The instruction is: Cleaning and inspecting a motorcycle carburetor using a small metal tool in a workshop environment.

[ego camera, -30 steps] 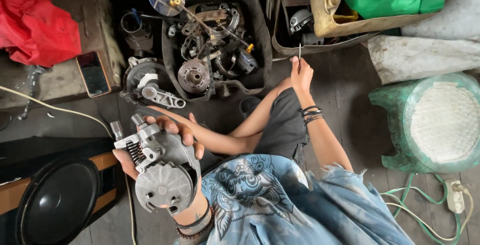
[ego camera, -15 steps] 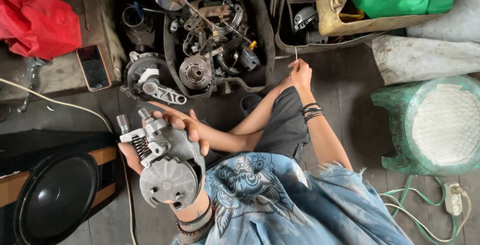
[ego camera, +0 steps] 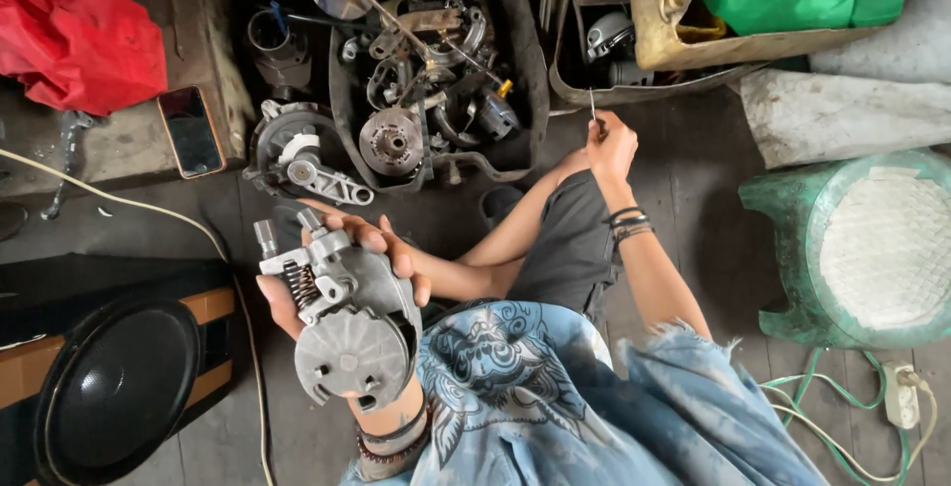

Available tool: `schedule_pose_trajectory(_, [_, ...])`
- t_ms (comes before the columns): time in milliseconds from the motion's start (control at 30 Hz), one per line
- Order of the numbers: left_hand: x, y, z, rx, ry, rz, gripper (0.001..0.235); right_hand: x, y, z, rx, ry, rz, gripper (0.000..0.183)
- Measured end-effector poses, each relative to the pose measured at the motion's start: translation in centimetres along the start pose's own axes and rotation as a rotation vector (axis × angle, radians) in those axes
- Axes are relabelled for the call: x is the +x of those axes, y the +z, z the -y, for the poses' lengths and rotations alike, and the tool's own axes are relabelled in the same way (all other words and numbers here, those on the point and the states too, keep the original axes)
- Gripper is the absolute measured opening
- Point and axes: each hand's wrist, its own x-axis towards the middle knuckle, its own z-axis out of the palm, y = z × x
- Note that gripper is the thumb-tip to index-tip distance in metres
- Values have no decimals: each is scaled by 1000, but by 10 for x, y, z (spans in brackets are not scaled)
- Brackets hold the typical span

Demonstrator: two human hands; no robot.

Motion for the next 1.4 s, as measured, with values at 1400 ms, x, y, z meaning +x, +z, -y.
schedule_pose_trajectory(1400, [6, 6, 11, 70, 25, -19, 70, -10, -2, 8, -120, 13, -6, 10])
